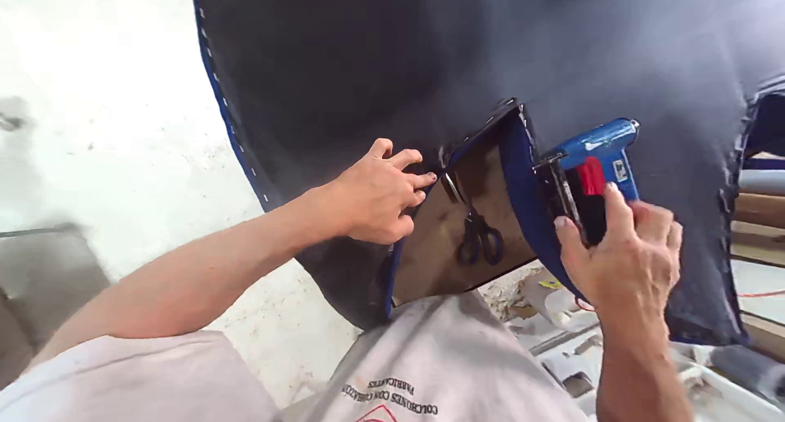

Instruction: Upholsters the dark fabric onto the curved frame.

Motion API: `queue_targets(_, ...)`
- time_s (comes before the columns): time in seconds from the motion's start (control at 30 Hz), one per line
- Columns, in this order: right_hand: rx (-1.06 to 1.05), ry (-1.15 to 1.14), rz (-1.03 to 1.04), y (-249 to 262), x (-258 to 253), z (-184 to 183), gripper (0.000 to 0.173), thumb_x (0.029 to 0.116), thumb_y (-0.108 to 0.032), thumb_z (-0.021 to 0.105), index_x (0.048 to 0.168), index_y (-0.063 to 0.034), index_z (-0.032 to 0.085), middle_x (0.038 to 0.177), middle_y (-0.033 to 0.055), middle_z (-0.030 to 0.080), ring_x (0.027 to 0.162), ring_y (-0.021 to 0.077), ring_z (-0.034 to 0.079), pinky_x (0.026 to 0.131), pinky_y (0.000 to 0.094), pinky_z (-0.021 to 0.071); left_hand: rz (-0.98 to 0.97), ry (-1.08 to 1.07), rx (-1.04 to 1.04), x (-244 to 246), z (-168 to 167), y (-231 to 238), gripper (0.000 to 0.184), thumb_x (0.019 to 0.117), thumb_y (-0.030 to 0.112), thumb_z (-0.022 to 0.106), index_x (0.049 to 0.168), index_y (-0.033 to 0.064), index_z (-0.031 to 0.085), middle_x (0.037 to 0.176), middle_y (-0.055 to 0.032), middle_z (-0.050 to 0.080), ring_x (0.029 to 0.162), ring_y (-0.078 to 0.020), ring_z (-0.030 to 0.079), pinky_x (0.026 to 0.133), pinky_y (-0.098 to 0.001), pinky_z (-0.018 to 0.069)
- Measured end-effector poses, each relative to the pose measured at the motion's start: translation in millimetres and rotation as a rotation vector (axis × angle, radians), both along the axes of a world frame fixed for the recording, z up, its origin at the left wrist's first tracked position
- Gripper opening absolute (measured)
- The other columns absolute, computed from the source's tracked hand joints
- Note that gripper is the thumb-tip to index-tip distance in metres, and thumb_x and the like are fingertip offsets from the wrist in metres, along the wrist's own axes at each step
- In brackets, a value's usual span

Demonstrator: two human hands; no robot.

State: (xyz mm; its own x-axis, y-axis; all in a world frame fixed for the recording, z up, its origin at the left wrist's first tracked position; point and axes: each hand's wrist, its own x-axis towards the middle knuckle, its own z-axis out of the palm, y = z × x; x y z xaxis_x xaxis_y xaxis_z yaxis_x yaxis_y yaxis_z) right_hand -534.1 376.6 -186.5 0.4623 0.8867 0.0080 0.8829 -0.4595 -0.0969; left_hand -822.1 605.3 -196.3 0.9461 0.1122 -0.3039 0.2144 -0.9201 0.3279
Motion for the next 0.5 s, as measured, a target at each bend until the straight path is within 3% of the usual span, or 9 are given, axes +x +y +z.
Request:
queue_targets(0.1,-0.093,0.029,-0.081,-16.9,13.3,-18.8,0.08,0.0943,-0.055,0.062,0.152,-0.002,0.046,0.126,0.0316,0.062,0.117,0.0527,0.058,0.097,0.0679,0.0435,-0.021,-0.037,-0.051,-2.8,-5.8,8.1,0.049,0.0939,0.043,0.041,0.129,0.0317,0.074,0.153,0.0066,0.055,0.152,-0.0272,0.035,0.113,-0.0607,0.0227)
queue_targets(0.17,-0.149,0.104,-0.096,-9.5,17.3,-15.7,0.081,0.0934,-0.041,0.067,0.156,0.0006,0.038,0.124,0.0241,0.066,0.107,0.042,0.066,0.09,0.0621,0.0511,-0.014,-0.041,-0.097,-4.4,-7.9,12.6,0.048,0.0937,0.043,0.042,0.128,0.0358,0.074,0.154,0.0084,0.055,0.153,-0.0271,0.033,0.114,-0.0607,0.0215)
queue_targets(0.23,-0.193,0.169,-0.147,3.0,17.5,-8.0,0.086,0.0871,-0.022,0.068,0.161,-0.003,0.028,0.133,0.0205,0.064,0.108,0.0392,0.068,0.087,0.0628,0.0534,-0.012,-0.035,-0.128,-5.3,-9.2,17.0,0.047,0.0944,0.043,0.042,0.129,0.0388,0.073,0.155,0.0101,0.053,0.154,-0.027,0.031,0.114,-0.0607,0.0202)
queue_targets(0.3,-0.233,0.201,-0.176,15.1,19.4,3.5,0.088,0.083,-0.014,0.066,0.162,-0.0073,0.026,0.133,0.0189,0.065,0.108,0.0369,0.069,0.084,0.0617,0.0551,-0.014,-0.03,-0.144,-6.9,-10.8,17.7,0.047,0.095,0.045,0.042,0.13,0.0393,0.072,0.156,0.011,0.051,0.155,-0.0282,0.029,0.115,-0.0607,0.0202)
queue_targets(0.4,-0.198,0.156,-0.129,19.1,44.5,25.7,0.07,0.0903,-0.037,0.061,0.153,-0.0103,0.047,0.131,0.0206,0.063,0.11,0.0309,0.066,0.081,0.0483,0.0568,-0.012,-0.046,-0.166,-7.4,-13.4,16.1,0.049,0.0952,0.047,0.041,0.13,0.0351,0.073,0.158,0.0103,0.049,0.155,-0.0301,0.027,0.115,-0.062,0.0197)
queue_targets(0.43,-0.204,0.128,-0.14,18.9,57.4,26.6,0.072,0.0891,-0.041,0.06,0.154,-0.0106,0.047,0.138,0.0243,0.056,0.117,0.0339,0.061,0.086,0.0497,0.0548,0.004,-0.072,-0.177,-9.0,-15.3,15.3,0.049,0.0949,0.046,0.041,0.128,0.0337,0.075,0.156,0.01,0.051,0.155,-0.0301,0.028,0.115,-0.0616,0.0199)
queue_targets(0.5,-0.3,0.159,-0.196,17.5,85.0,13.2,0.083,0.0879,-0.037,0.066,0.16,-0.0083,0.036,0.152,0.03,0.044,0.135,0.0435,0.05,0.104,0.0622,0.0452,0.018,-0.095,-0.19,-12.2,-17.4,16.0,0.047,0.0949,0.045,0.042,0.124,0.0322,0.076,0.155,0.0098,0.053,0.154,-0.03,0.029,0.114,-0.0606,0.0206)
